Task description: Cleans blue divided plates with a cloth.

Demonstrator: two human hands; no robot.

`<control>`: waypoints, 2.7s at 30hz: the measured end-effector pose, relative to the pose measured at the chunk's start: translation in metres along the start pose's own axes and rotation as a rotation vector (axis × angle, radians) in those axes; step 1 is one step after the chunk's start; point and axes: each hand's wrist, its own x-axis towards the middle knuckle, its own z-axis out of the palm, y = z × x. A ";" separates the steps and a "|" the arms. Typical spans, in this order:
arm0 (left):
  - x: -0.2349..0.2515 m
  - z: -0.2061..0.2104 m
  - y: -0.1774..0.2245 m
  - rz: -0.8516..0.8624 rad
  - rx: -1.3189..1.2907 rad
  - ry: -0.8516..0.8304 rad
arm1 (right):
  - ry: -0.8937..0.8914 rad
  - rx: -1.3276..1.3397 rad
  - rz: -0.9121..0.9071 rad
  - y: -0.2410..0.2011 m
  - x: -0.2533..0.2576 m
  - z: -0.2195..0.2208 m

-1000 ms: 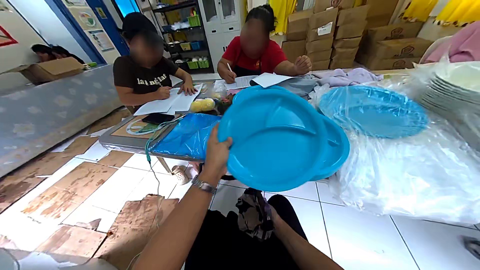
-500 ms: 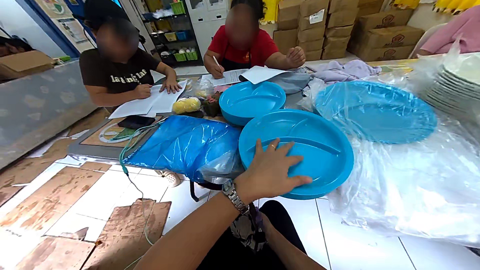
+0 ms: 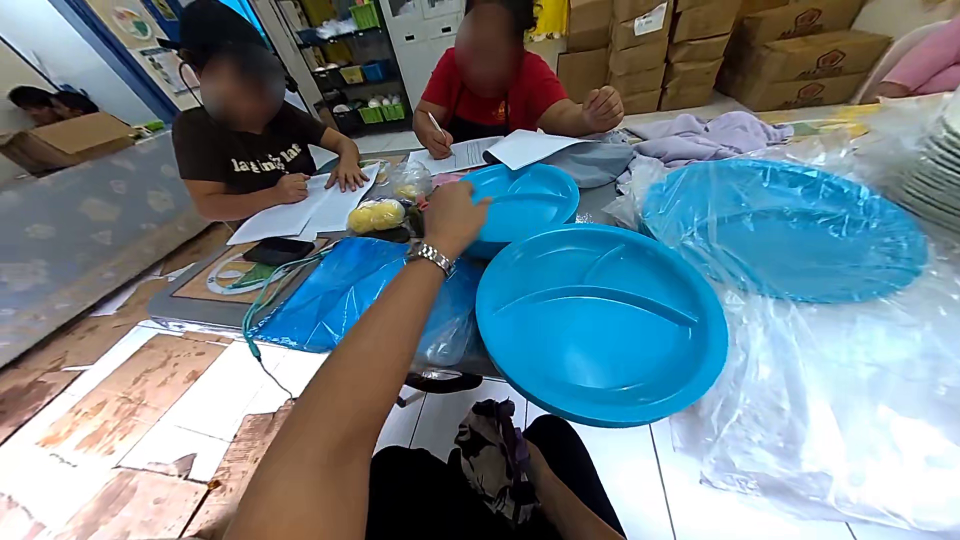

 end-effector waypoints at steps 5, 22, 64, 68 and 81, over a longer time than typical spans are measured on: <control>0.039 -0.001 -0.050 -0.355 0.006 -0.056 | -0.010 -0.064 0.009 -0.013 -0.007 -0.001; 0.048 -0.007 -0.012 -0.441 0.166 -0.028 | 0.055 0.025 0.055 -0.008 0.003 -0.008; -0.395 0.007 -0.032 -0.221 -1.743 0.791 | -0.266 -1.054 -1.760 -0.023 -0.169 0.162; -0.394 -0.004 -0.046 -0.142 -1.803 0.764 | -0.181 -1.179 -1.765 -0.046 -0.150 0.135; -0.395 0.004 -0.033 -0.139 -1.883 0.728 | -0.191 -1.167 -1.802 -0.011 -0.173 0.143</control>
